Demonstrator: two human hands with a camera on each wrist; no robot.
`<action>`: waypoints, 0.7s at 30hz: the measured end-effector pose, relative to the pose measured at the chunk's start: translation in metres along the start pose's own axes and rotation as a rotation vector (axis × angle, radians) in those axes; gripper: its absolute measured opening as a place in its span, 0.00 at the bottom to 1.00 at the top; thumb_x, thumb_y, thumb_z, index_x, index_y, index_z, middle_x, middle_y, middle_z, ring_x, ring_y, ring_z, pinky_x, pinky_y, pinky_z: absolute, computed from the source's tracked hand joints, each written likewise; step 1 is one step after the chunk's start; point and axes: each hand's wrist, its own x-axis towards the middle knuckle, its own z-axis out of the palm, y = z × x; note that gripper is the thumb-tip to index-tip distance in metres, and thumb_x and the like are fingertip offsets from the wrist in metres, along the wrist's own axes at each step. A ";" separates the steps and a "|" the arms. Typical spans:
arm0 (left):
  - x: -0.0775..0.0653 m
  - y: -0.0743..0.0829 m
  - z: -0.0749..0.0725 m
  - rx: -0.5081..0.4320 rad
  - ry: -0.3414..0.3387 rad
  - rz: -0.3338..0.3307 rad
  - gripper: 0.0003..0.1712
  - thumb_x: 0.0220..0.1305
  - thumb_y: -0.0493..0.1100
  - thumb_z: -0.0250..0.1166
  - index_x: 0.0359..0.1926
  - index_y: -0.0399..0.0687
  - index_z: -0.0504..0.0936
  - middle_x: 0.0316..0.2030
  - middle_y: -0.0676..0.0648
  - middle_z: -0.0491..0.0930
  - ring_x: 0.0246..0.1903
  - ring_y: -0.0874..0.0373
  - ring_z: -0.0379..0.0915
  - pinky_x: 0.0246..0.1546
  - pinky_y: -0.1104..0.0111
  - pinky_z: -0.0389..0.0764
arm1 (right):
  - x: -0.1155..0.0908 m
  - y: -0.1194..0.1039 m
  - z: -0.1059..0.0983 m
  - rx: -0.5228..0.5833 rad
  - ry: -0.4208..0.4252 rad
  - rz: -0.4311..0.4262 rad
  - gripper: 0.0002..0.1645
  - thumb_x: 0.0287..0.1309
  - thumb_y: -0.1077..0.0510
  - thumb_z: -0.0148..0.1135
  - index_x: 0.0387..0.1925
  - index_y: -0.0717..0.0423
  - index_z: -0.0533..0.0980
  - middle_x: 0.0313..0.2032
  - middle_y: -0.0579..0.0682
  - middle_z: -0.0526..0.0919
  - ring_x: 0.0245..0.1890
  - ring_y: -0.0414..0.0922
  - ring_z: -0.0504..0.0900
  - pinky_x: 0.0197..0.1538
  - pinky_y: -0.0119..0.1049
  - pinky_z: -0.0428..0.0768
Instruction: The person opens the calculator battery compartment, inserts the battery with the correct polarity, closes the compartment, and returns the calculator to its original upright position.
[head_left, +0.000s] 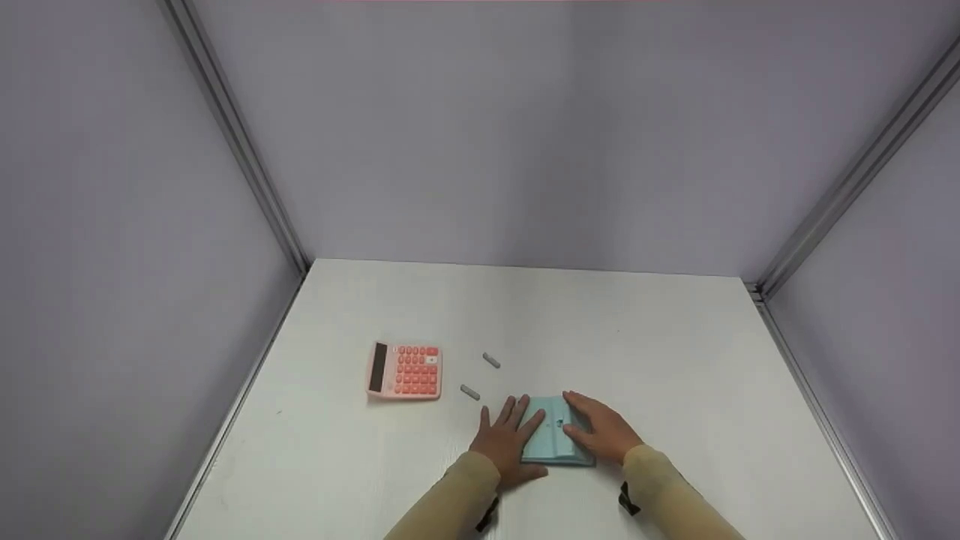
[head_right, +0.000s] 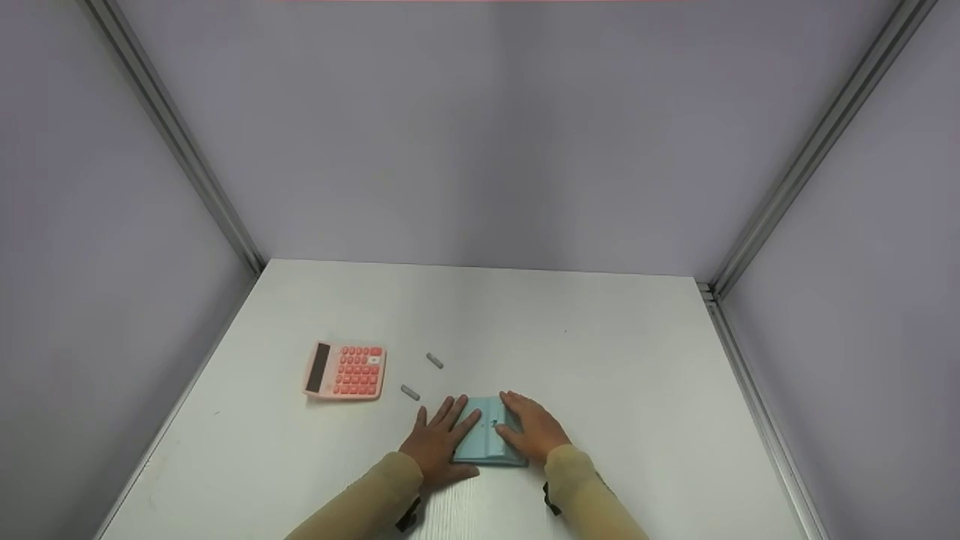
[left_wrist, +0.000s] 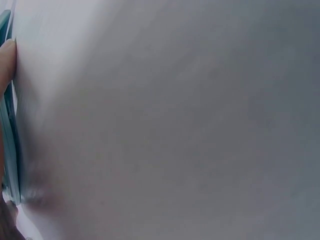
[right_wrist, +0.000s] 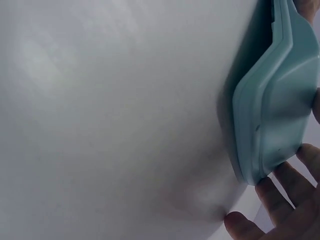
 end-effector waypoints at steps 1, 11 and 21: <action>0.000 0.000 0.000 -0.003 0.002 0.000 0.59 0.46 0.88 0.39 0.76 0.71 0.38 0.76 0.50 0.38 0.74 0.49 0.35 0.66 0.39 0.52 | 0.000 0.000 0.000 0.002 -0.002 0.006 0.41 0.62 0.38 0.58 0.72 0.45 0.59 0.70 0.48 0.62 0.70 0.52 0.60 0.70 0.52 0.59; 0.000 0.000 -0.001 -0.003 -0.003 0.000 0.59 0.46 0.87 0.41 0.76 0.71 0.38 0.76 0.50 0.38 0.74 0.48 0.34 0.65 0.38 0.52 | 0.001 0.000 0.000 0.002 0.004 0.010 0.41 0.61 0.38 0.59 0.72 0.44 0.60 0.70 0.47 0.62 0.70 0.51 0.60 0.70 0.51 0.59; -0.001 0.000 0.001 -0.017 0.013 -0.001 0.59 0.45 0.88 0.38 0.75 0.72 0.38 0.76 0.51 0.37 0.74 0.50 0.35 0.65 0.38 0.51 | 0.002 0.003 0.004 0.003 0.017 0.012 0.41 0.61 0.37 0.59 0.71 0.44 0.61 0.70 0.47 0.63 0.69 0.51 0.61 0.70 0.51 0.59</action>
